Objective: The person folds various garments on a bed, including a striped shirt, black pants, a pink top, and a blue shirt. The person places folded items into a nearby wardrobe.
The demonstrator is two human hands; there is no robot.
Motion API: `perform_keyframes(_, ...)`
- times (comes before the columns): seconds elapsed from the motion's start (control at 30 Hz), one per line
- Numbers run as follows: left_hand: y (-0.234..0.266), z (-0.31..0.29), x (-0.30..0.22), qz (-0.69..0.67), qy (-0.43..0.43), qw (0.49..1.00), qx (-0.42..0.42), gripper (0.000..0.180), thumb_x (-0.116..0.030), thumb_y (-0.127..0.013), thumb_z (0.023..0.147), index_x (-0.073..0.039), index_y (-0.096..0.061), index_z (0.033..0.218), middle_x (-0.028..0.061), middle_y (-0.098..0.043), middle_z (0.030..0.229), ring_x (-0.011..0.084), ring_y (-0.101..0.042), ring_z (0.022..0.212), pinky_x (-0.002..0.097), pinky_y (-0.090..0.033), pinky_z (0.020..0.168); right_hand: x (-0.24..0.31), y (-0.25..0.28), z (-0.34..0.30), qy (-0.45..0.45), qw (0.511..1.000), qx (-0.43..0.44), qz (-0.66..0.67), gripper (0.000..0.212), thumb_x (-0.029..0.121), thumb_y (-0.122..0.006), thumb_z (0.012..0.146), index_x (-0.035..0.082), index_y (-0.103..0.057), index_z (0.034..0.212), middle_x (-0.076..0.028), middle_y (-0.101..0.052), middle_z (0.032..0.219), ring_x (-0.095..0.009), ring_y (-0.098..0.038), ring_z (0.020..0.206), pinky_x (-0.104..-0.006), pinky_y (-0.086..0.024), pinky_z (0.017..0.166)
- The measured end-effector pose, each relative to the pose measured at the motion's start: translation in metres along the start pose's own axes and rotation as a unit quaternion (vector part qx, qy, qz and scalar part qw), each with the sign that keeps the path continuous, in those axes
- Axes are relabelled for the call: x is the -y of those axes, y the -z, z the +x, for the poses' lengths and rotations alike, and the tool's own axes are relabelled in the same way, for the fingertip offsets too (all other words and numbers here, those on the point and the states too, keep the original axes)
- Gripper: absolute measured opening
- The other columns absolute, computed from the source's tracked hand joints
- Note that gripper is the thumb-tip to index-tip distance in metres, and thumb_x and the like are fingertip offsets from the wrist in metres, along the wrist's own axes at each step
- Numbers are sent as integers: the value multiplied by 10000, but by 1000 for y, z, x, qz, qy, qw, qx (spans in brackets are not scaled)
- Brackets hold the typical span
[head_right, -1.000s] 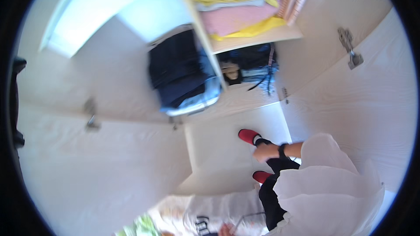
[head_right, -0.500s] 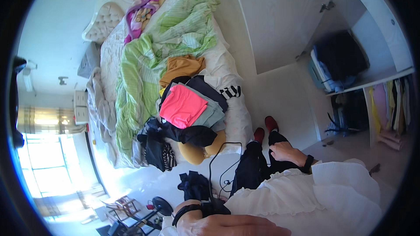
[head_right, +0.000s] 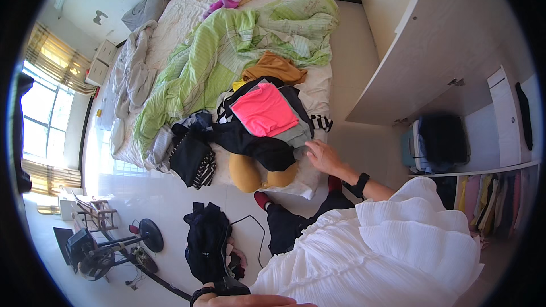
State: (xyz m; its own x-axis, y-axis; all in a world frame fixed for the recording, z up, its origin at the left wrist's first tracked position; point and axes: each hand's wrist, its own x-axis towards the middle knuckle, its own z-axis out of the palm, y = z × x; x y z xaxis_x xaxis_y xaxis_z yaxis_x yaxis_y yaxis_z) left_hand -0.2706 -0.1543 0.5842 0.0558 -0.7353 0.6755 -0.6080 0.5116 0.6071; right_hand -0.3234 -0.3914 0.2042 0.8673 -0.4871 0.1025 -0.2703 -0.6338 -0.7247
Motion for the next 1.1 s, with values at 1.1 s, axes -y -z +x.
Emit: perform_keyframes(1.1,78,-205,369,-762,370,468,-252,537,-341,-510,923,-42,-359,1342,108,-436,1355,243,-427,1233,423,-312,1052,157,-4,145,-247,795,80,548,349,244,-490,940,-5,-531,1180,-68,-601,1130,-120,-584,995,-279,-460,863)
